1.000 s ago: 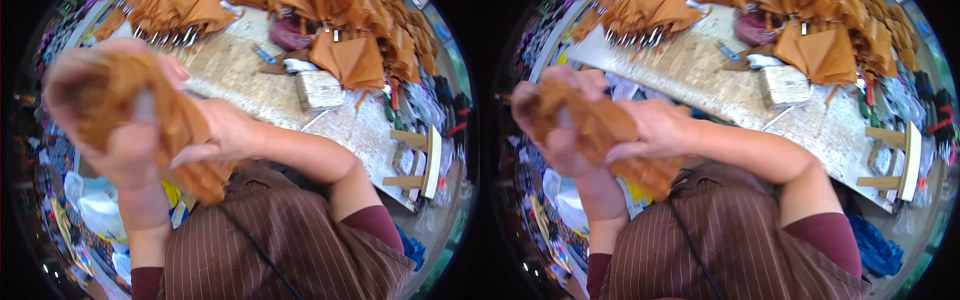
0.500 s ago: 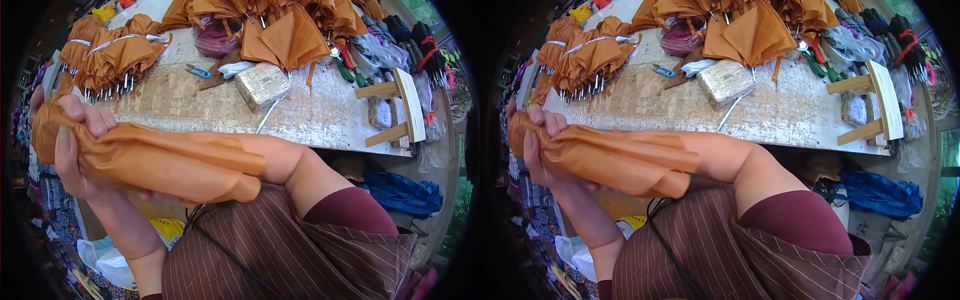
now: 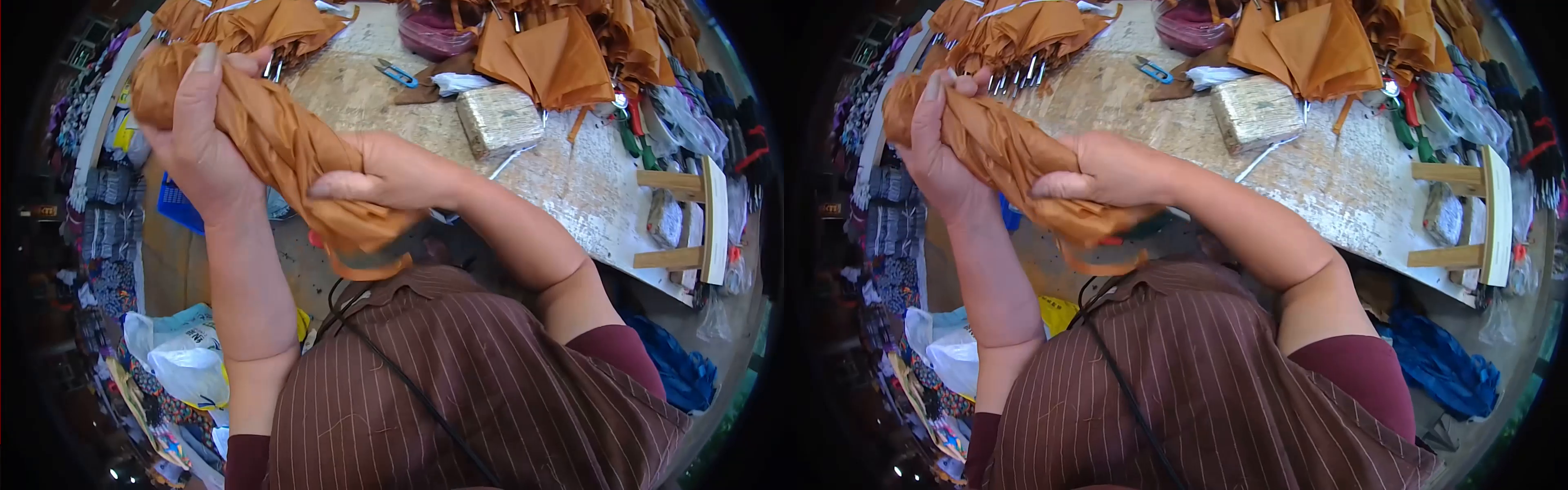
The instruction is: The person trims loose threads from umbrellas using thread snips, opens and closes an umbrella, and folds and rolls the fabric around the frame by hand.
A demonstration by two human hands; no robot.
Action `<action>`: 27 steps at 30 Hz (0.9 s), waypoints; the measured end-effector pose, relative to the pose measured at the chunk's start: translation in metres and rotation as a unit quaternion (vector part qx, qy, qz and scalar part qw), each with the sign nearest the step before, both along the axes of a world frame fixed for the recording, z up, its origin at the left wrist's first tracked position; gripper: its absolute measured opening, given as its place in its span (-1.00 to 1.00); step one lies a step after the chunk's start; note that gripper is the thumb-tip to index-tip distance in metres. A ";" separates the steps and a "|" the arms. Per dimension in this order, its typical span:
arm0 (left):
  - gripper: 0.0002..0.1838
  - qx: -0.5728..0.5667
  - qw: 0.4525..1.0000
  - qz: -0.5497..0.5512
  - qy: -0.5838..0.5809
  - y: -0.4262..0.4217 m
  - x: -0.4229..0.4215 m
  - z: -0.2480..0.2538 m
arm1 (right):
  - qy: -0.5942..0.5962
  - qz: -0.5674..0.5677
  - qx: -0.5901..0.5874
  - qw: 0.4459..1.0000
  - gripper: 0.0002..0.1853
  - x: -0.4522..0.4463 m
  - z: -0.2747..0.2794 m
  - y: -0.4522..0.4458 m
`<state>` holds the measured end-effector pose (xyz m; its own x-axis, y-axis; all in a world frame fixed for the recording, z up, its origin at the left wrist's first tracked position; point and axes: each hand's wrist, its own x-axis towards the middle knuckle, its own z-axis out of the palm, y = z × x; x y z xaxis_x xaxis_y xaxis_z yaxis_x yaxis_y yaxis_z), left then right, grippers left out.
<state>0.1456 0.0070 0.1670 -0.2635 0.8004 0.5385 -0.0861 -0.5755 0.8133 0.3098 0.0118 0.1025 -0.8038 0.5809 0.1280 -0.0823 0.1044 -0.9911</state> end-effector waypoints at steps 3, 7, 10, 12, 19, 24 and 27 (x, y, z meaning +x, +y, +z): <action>-0.58 0.010 0.936 -0.295 -0.193 -0.001 -0.005 -0.005 | 0.150 0.199 -0.418 0.874 -0.48 -0.006 -0.044 -0.003; -0.57 -0.026 0.999 0.017 0.023 0.000 -0.017 -0.014 | -0.043 -0.082 0.144 0.985 -0.53 -0.017 -0.032 0.006; -0.57 -0.025 0.947 -0.217 -0.237 -0.010 0.000 -0.008 | -0.029 0.122 -0.075 0.989 -0.53 -0.010 -0.021 0.002; -0.56 -0.011 0.929 -0.309 -0.204 -0.008 -0.020 -0.014 | 0.058 0.168 -0.165 0.970 -0.56 -0.009 -0.032 -0.003; -0.67 -0.060 0.959 -0.236 -0.143 -0.007 -0.031 -0.021 | 0.044 0.017 0.046 0.998 -0.46 -0.019 -0.046 -0.010; -0.56 -0.111 0.988 -0.002 -0.104 0.015 -0.038 -0.062 | -0.252 -0.200 0.214 0.922 -0.54 -0.022 -0.083 0.004; -0.62 -0.168 0.962 -0.068 -0.205 -0.006 -0.025 -0.090 | -0.257 -0.139 0.108 0.950 -0.52 -0.012 -0.082 -0.001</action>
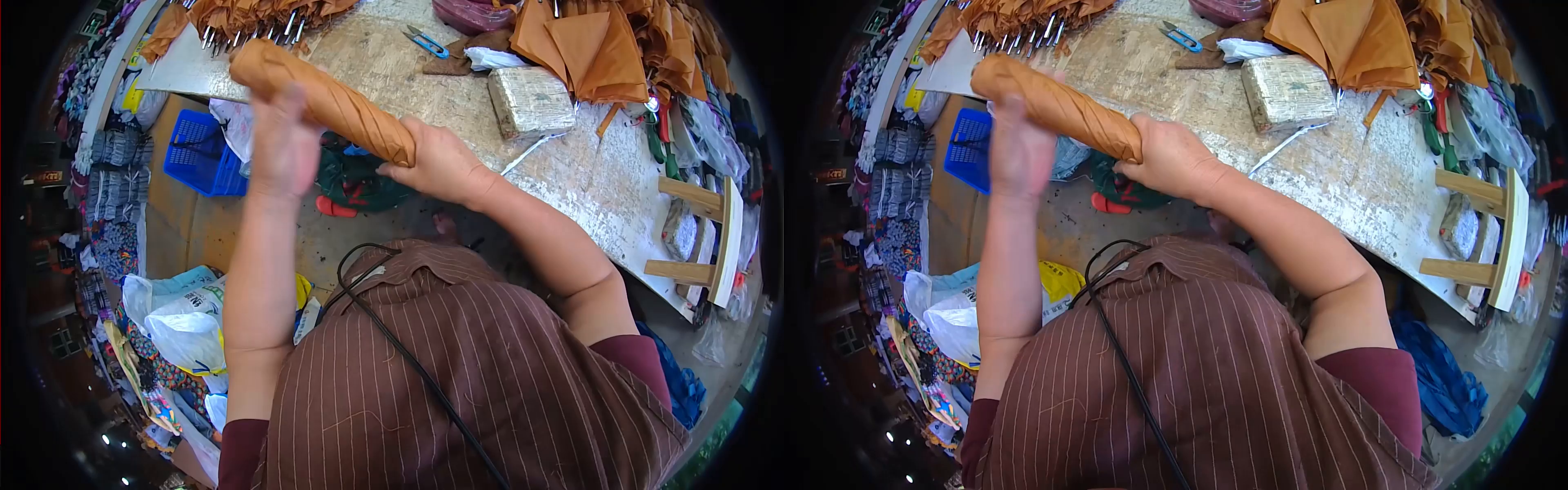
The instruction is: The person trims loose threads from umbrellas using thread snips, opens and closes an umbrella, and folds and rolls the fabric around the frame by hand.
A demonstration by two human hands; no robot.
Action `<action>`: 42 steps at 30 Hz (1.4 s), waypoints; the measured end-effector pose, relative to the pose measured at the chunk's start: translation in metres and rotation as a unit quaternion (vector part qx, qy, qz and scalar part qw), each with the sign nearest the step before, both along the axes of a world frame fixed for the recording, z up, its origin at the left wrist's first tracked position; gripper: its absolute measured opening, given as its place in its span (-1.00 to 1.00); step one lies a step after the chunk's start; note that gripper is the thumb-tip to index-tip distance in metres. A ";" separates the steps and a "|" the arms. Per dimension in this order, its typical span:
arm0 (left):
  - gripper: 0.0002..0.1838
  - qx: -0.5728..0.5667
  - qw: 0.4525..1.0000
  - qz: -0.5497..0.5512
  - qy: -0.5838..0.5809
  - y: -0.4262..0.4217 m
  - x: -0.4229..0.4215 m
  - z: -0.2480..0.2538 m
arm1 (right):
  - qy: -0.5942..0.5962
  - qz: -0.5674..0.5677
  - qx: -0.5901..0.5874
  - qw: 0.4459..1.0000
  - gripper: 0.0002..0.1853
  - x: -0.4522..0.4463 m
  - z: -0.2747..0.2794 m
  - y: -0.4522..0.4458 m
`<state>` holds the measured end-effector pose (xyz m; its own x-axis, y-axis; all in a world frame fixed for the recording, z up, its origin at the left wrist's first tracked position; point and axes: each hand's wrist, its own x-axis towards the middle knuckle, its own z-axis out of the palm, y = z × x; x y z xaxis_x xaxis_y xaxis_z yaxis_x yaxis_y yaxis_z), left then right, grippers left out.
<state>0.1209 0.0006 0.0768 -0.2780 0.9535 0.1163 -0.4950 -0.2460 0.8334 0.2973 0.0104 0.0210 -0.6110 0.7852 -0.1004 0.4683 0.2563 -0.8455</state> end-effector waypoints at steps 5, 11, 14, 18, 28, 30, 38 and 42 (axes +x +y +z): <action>-0.79 -0.059 0.993 -0.099 -0.037 -0.006 0.007 -0.033 | 0.103 0.076 -0.013 0.992 -0.54 -0.008 -0.009 -0.006; -0.88 0.079 0.985 0.000 0.156 -0.008 -0.020 -0.005 | -0.093 0.076 0.050 0.992 -0.81 0.017 0.055 -0.018; -0.88 0.115 0.977 0.021 0.179 -0.007 -0.010 -0.005 | 0.107 0.290 0.095 0.946 -0.75 0.019 0.086 -0.057; -0.83 0.152 0.980 -0.024 0.123 -0.010 -0.012 0.005 | 0.030 0.260 0.090 0.961 -0.66 0.034 0.110 -0.048; -0.83 0.162 0.983 -0.028 0.077 -0.018 0.014 0.005 | 0.264 0.023 -0.436 0.860 -0.74 -0.012 0.039 -0.032; -0.90 0.092 0.995 -0.034 -0.019 -0.019 0.013 0.001 | 0.248 0.032 -0.358 0.900 -0.77 -0.023 0.021 -0.038; -0.85 -0.063 0.959 -0.127 -0.247 -0.029 0.003 -0.027 | 0.488 0.005 -0.359 0.795 -0.74 -0.017 -0.046 0.003; -0.87 -0.077 0.953 -0.132 -0.263 -0.032 0.004 -0.034 | 0.378 0.007 -0.228 0.897 -0.74 -0.003 -0.044 0.019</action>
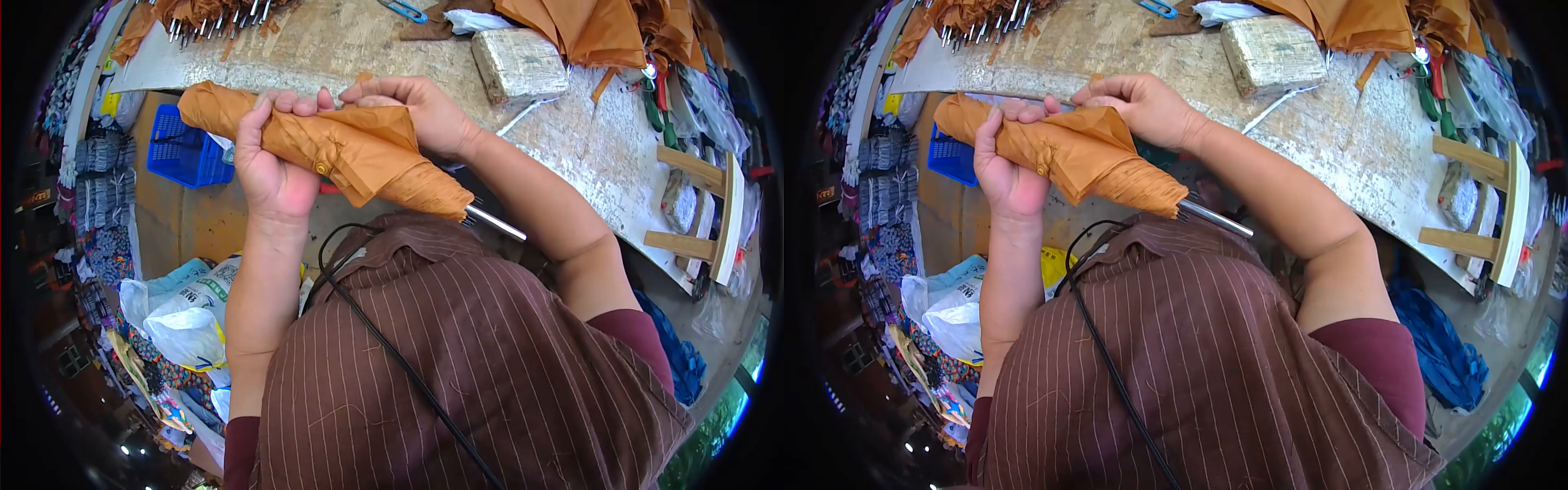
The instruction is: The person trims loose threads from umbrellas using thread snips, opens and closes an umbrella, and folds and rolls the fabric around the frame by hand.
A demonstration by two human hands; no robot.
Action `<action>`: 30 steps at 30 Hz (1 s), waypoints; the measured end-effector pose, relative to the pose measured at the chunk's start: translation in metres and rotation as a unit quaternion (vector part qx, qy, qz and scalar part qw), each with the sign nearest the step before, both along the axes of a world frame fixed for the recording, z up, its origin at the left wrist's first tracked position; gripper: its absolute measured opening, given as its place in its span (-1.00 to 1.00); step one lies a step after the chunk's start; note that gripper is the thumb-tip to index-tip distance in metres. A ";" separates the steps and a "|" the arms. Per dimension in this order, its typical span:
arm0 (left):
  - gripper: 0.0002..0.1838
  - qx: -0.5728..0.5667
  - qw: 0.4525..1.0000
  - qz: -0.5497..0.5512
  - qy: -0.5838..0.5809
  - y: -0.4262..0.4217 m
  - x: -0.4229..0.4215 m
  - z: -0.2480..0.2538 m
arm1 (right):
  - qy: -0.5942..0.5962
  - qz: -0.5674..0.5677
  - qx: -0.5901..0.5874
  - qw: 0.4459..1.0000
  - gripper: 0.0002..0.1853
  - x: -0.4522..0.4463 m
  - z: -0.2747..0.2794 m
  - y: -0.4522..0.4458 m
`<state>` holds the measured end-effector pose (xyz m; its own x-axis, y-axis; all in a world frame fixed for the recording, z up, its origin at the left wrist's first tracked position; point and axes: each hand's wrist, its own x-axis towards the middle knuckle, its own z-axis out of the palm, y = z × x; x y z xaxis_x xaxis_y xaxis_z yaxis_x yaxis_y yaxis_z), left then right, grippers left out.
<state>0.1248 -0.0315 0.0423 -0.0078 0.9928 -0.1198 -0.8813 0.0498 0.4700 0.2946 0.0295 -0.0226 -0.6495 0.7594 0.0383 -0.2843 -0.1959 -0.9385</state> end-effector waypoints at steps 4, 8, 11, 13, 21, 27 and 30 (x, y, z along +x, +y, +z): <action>-0.87 -0.030 0.998 0.009 0.050 -0.001 0.005 -0.009 | 0.002 -0.041 -0.066 0.997 -0.74 0.006 0.006 -0.003; -0.87 -0.091 0.985 0.053 0.136 -0.003 0.003 -0.035 | -0.008 -0.069 -0.102 0.992 -0.78 0.009 -0.009 -0.008; -0.84 -0.150 0.966 0.109 0.183 -0.005 0.003 -0.053 | -0.095 -0.043 -0.108 0.989 -0.80 0.012 -0.019 -0.015; -0.83 -0.178 0.954 0.131 0.201 -0.008 0.005 -0.062 | -0.143 -0.029 -0.061 0.987 -0.83 0.011 -0.022 -0.020; -0.83 -0.165 0.941 0.187 0.229 -0.008 0.014 -0.071 | -0.192 0.024 -0.006 0.981 -0.80 -0.003 -0.023 -0.040; -0.79 -0.160 0.940 0.197 0.227 -0.013 0.013 -0.068 | -0.199 0.103 -0.005 0.975 -0.77 0.000 -0.009 -0.044; -0.79 -0.158 0.942 0.184 0.232 -0.015 0.016 -0.066 | -0.218 0.092 -0.001 0.972 -0.79 0.000 -0.006 -0.047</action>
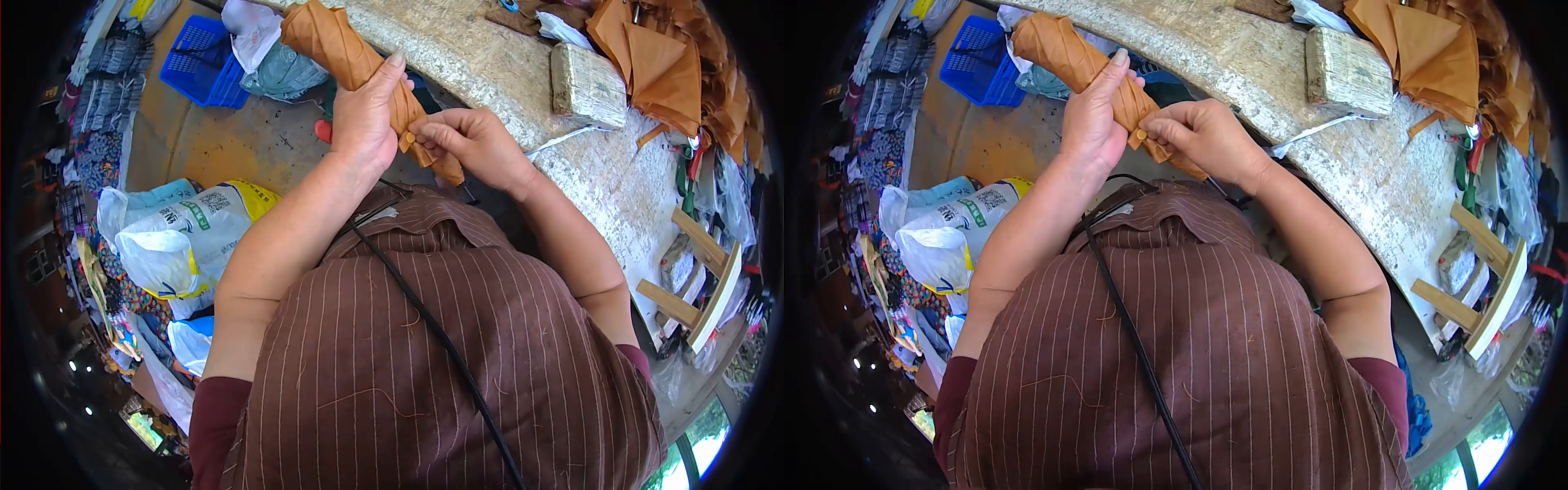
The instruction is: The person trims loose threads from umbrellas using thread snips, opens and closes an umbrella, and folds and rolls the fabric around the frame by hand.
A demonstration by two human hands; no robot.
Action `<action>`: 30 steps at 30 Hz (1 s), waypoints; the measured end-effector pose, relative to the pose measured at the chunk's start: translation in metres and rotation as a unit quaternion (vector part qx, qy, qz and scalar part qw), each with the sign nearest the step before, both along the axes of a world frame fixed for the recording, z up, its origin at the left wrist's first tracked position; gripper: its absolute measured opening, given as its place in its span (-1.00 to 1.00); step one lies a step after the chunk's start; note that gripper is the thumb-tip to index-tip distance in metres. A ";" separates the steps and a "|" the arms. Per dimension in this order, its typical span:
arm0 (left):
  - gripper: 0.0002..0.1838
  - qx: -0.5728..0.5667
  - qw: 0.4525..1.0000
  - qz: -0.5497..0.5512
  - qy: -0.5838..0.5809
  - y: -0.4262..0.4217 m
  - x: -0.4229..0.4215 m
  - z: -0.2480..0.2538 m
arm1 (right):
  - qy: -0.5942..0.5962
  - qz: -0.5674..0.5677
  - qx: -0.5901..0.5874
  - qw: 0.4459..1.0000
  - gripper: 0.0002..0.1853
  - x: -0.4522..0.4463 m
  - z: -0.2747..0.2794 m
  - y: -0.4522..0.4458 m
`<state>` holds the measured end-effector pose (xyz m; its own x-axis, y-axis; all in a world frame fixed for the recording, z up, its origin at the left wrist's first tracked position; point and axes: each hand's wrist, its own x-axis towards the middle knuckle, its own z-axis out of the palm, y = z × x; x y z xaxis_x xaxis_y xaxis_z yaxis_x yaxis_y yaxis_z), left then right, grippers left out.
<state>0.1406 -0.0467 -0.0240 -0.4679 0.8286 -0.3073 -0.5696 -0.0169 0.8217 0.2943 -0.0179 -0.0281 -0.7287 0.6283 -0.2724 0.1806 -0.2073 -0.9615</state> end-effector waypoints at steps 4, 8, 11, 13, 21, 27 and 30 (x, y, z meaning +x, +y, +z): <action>-0.78 -0.014 0.998 -0.033 -0.056 -0.002 0.002 0.016 | -0.042 -0.043 0.035 0.998 -0.78 -0.004 0.006 -0.010; -0.78 0.014 0.993 -0.066 -0.097 -0.005 0.001 0.028 | -0.026 -0.117 0.230 0.966 -0.67 -0.001 0.003 -0.015; -0.79 0.024 0.989 -0.081 -0.121 -0.009 0.003 0.035 | -0.005 -0.154 0.213 0.965 -0.57 -0.002 0.019 -0.019; -0.81 0.037 0.989 -0.094 -0.110 -0.013 0.007 0.034 | -0.044 -0.086 0.214 0.972 -0.56 0.002 0.026 -0.016; -0.85 0.043 0.987 -0.114 -0.102 -0.019 0.010 0.031 | -0.100 -0.055 0.260 0.959 -0.61 0.004 0.028 -0.017; -0.84 0.085 0.982 -0.138 -0.096 -0.020 0.012 0.034 | -0.096 -0.066 0.291 0.950 -0.63 0.004 0.026 -0.011; -0.85 0.105 0.981 -0.145 -0.074 -0.018 0.013 0.039 | -0.079 -0.082 0.260 0.959 -0.58 0.005 0.025 -0.014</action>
<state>0.1531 -0.0648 0.0149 -0.1669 0.9724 -0.1631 -0.6880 0.0037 0.7257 0.2992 -0.0323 -0.0031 -0.5840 0.8117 0.0108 0.3379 0.2552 -0.9059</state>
